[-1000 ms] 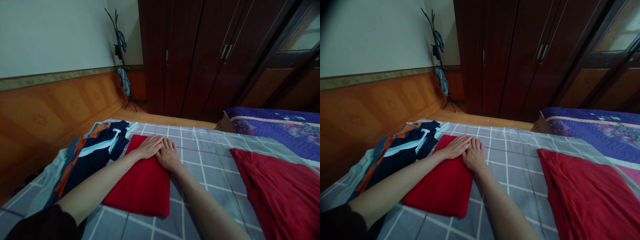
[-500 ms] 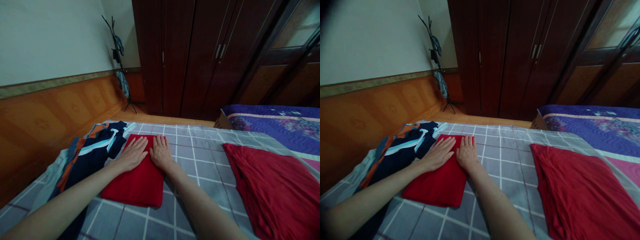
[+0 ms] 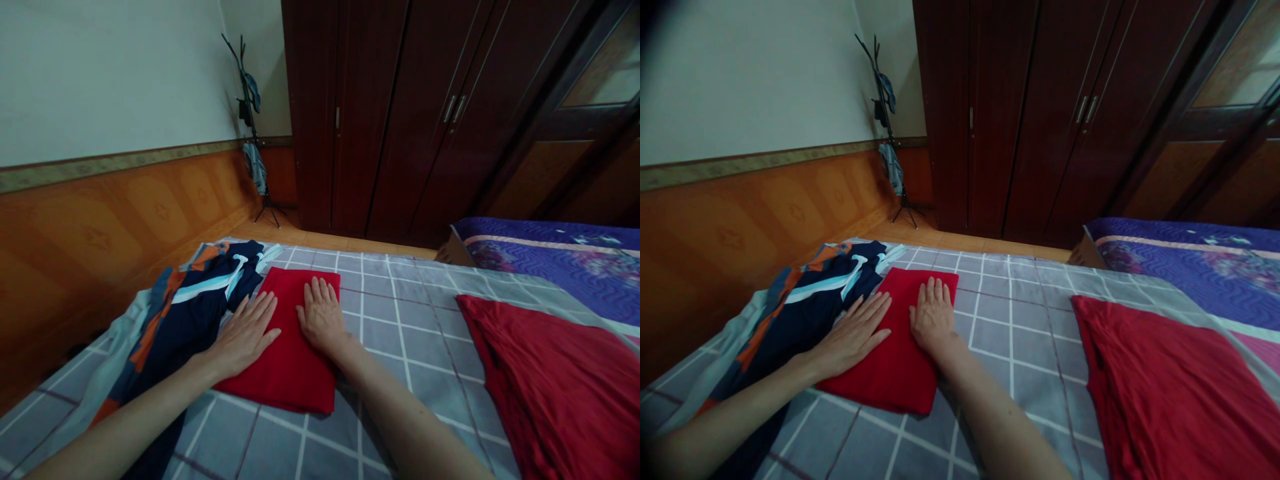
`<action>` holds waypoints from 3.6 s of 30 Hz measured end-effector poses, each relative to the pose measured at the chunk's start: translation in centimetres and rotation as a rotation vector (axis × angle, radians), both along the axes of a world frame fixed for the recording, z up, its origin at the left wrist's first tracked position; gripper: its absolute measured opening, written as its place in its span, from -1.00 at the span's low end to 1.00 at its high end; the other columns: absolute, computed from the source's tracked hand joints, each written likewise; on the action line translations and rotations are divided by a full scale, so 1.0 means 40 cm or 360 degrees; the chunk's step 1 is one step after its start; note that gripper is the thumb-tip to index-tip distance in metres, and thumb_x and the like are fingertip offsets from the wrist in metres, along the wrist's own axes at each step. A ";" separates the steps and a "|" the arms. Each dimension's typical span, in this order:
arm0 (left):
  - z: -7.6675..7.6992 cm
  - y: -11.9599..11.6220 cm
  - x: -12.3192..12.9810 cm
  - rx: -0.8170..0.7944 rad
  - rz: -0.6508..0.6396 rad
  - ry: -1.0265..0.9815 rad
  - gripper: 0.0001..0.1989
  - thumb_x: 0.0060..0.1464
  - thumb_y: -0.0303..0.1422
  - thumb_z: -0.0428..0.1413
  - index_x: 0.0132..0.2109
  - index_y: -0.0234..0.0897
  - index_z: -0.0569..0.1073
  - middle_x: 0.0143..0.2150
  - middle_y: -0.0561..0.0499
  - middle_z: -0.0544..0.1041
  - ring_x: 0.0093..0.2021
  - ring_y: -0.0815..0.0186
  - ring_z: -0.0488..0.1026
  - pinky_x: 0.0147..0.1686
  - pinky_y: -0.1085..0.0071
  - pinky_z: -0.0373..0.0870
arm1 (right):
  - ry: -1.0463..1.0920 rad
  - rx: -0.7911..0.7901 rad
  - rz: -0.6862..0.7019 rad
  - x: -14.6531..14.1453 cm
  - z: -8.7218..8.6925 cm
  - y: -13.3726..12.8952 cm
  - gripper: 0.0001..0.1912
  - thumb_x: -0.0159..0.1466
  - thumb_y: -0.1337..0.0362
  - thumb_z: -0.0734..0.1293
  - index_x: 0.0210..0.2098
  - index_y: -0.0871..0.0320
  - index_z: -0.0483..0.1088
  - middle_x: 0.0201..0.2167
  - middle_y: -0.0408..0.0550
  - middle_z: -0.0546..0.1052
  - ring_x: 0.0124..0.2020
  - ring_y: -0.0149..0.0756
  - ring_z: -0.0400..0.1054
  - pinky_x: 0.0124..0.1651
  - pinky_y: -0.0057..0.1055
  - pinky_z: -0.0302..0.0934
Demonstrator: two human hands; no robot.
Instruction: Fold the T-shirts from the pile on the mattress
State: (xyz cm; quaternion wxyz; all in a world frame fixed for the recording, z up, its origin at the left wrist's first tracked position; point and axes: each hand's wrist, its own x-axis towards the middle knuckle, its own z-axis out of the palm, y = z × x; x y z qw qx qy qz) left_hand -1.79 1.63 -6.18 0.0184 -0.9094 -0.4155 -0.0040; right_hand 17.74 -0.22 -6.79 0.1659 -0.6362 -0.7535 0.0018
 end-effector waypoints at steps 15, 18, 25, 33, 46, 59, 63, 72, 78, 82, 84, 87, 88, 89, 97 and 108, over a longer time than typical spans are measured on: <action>-0.034 -0.048 -0.071 -0.0098 -0.0202 -0.0163 -0.14 0.16 0.07 -0.09 0.37 -0.29 -0.29 0.39 -0.19 -0.16 0.37 0.05 -0.16 0.27 0.06 -0.07 | 0.0065 -0.0061 0.0333 -0.053 0.008 -0.034 -0.26 0.32 -0.06 0.08 0.28 0.41 0.05 0.30 0.28 0.00 0.33 0.07 -0.21 0.31 -0.04 -0.23; -0.040 -0.048 -0.073 -0.0122 -0.0190 -0.0243 -0.08 0.12 0.09 -0.06 0.37 -0.30 -0.33 0.39 -0.20 -0.18 0.36 0.03 -0.14 0.27 0.07 -0.04 | 0.0074 -0.0079 0.0494 -0.073 0.005 -0.047 -0.23 0.32 -0.08 0.08 0.28 0.41 0.03 0.30 0.31 0.01 0.33 0.07 -0.21 0.32 -0.04 -0.24; -0.026 -0.051 -0.071 -0.0224 -0.0092 -0.0314 -0.34 0.27 -0.09 -0.17 0.37 -0.25 -0.20 0.40 -0.12 -0.16 0.37 0.10 -0.19 0.28 0.05 -0.06 | 0.0044 -0.0113 0.0404 -0.062 0.000 -0.056 -0.23 0.30 -0.07 0.14 0.29 0.37 0.02 0.31 0.30 -0.03 0.33 0.10 -0.24 0.31 -0.02 -0.23; -0.032 -0.038 -0.085 -0.0292 -0.0132 -0.0475 -0.47 0.31 -0.35 -0.22 0.37 -0.14 -0.16 0.40 -0.01 -0.10 0.36 0.22 -0.12 0.30 0.10 -0.05 | 0.0044 -0.0171 0.0327 -0.115 0.016 -0.184 -0.22 0.28 -0.04 0.19 0.29 0.38 0.02 0.30 0.28 -0.07 0.32 0.11 -0.23 0.30 -0.02 -0.11; -0.016 -0.041 -0.082 -0.0299 -0.0088 -0.0519 -0.39 0.27 -0.18 -0.12 0.37 -0.13 -0.15 0.39 -0.02 -0.09 0.36 0.11 -0.13 0.27 0.06 0.02 | -0.0375 0.0441 0.0377 0.020 -0.067 -0.291 -0.01 0.19 -0.11 0.26 0.34 0.40 -0.20 0.23 0.31 0.17 0.20 0.14 0.14 0.04 -0.11 0.25; -0.037 -0.020 -0.094 -0.0301 0.0189 -0.0849 -0.42 0.20 -0.26 -0.01 0.32 -0.20 0.06 0.36 -0.13 0.04 0.32 0.12 0.05 0.21 0.12 0.16 | 0.1885 -0.0370 -0.0750 0.018 -0.021 -0.338 -0.24 0.21 -0.10 0.24 0.27 0.16 0.07 0.05 0.20 0.41 -0.07 -0.07 0.42 -0.20 -0.28 0.39; -0.046 -0.006 -0.098 -0.0263 0.0227 -0.0937 -0.46 0.17 -0.29 0.01 0.27 -0.20 0.13 0.27 -0.15 0.21 0.25 0.10 0.17 0.19 0.07 0.19 | 0.2366 -0.0675 -0.0784 -0.009 0.035 -0.306 -0.18 0.01 -0.11 0.41 0.12 0.23 0.21 -0.19 0.13 0.52 -0.39 -0.20 0.46 -0.40 -0.34 0.35; -0.028 0.002 -0.102 -0.0389 0.0285 -0.1149 -0.54 0.18 -0.22 -0.02 0.19 -0.25 0.24 0.19 -0.15 0.31 0.20 0.13 0.24 0.18 0.10 0.19 | 0.2634 -0.0760 -0.0500 -0.082 0.142 -0.223 -0.57 0.04 0.18 0.36 -0.16 0.25 0.25 -0.58 -0.19 0.41 -0.71 -0.47 0.26 -0.65 -0.56 0.12; -0.006 0.001 -0.112 -0.0701 0.0425 -0.1373 -0.52 0.22 -0.13 -0.08 0.19 -0.27 0.23 0.14 -0.14 0.35 0.06 0.18 0.38 0.03 0.21 0.36 | 0.2615 -0.0731 -0.0413 0.038 0.312 -0.309 -0.50 0.02 0.15 0.38 -0.07 0.22 0.35 -0.59 -0.15 0.41 -0.69 -0.45 0.21 -0.65 -0.52 0.08; -0.020 0.005 -0.112 -0.0660 0.0390 -0.1277 -0.53 0.20 -0.14 -0.05 0.17 -0.29 0.26 0.10 -0.14 0.39 0.06 0.18 0.37 0.07 0.20 0.30 | 0.2500 -0.0722 -0.0813 0.120 0.263 -0.438 -0.44 0.03 0.08 0.38 -0.02 0.21 0.37 -0.70 -0.18 0.36 -0.73 -0.44 0.15 -0.64 -0.48 0.02; -0.025 0.006 -0.107 -0.0631 0.0371 -0.1237 -0.53 0.18 -0.15 -0.04 0.15 -0.30 0.28 0.10 -0.15 0.41 0.06 0.17 0.38 0.09 0.19 0.28 | 0.2472 -0.0707 -0.0996 0.146 0.195 -0.487 -0.48 0.02 0.08 0.37 -0.08 0.23 0.38 -0.71 -0.18 0.35 -0.73 -0.44 0.15 -0.64 -0.50 -0.01; -0.018 0.005 -0.087 -0.0664 0.0345 -0.1205 -0.52 0.16 -0.15 -0.03 0.16 -0.30 0.28 0.09 -0.15 0.43 0.06 0.16 0.39 0.09 0.17 0.29 | 0.2493 -0.0730 -0.1134 0.170 0.106 -0.528 -0.58 0.04 0.04 0.36 -0.24 0.24 0.40 -0.73 -0.17 0.35 -0.74 -0.44 0.17 -0.65 -0.53 -0.05; -0.013 0.006 -0.075 -0.0697 0.0321 -0.1189 -0.51 0.16 -0.15 -0.03 0.16 -0.30 0.28 0.08 -0.15 0.44 0.06 0.16 0.40 0.08 0.17 0.30 | 0.2487 -0.0727 -0.1141 0.174 0.088 -0.534 -0.58 0.05 0.01 0.36 -0.26 0.24 0.41 -0.74 -0.16 0.35 -0.74 -0.43 0.18 -0.65 -0.52 -0.05; -0.007 0.007 -0.060 -0.0731 0.0288 -0.1170 -0.50 0.15 -0.15 -0.02 0.17 -0.29 0.27 0.08 -0.15 0.45 0.06 0.16 0.40 0.07 0.17 0.31 | 0.2464 -0.0702 -0.1149 0.176 0.076 -0.537 -0.56 0.05 -0.01 0.36 -0.26 0.24 0.41 -0.74 -0.16 0.36 -0.74 -0.42 0.18 -0.65 -0.52 -0.04; 0.013 0.075 0.126 -0.0680 0.0014 -0.0848 -0.53 0.11 -0.17 0.00 0.11 -0.30 0.32 0.02 -0.16 0.47 -0.04 0.15 0.45 -0.01 0.20 0.33 | 0.2434 -0.0356 -0.1145 0.194 0.109 -0.544 -0.60 -0.02 0.14 0.41 -0.23 0.23 0.48 -0.57 -0.13 0.48 -0.57 -0.35 0.30 -0.54 -0.48 0.15; 0.042 0.013 0.257 -0.0655 -0.0299 -0.0396 -0.86 0.09 -0.24 0.00 -0.29 -0.19 0.35 -0.35 0.04 0.47 -0.28 0.23 0.44 -0.25 0.38 0.26 | 0.2437 -0.0180 -0.1066 0.243 0.152 -0.621 -0.56 0.00 0.26 0.30 -0.12 0.24 0.49 -0.39 -0.05 0.56 -0.41 -0.22 0.40 -0.34 -0.37 0.27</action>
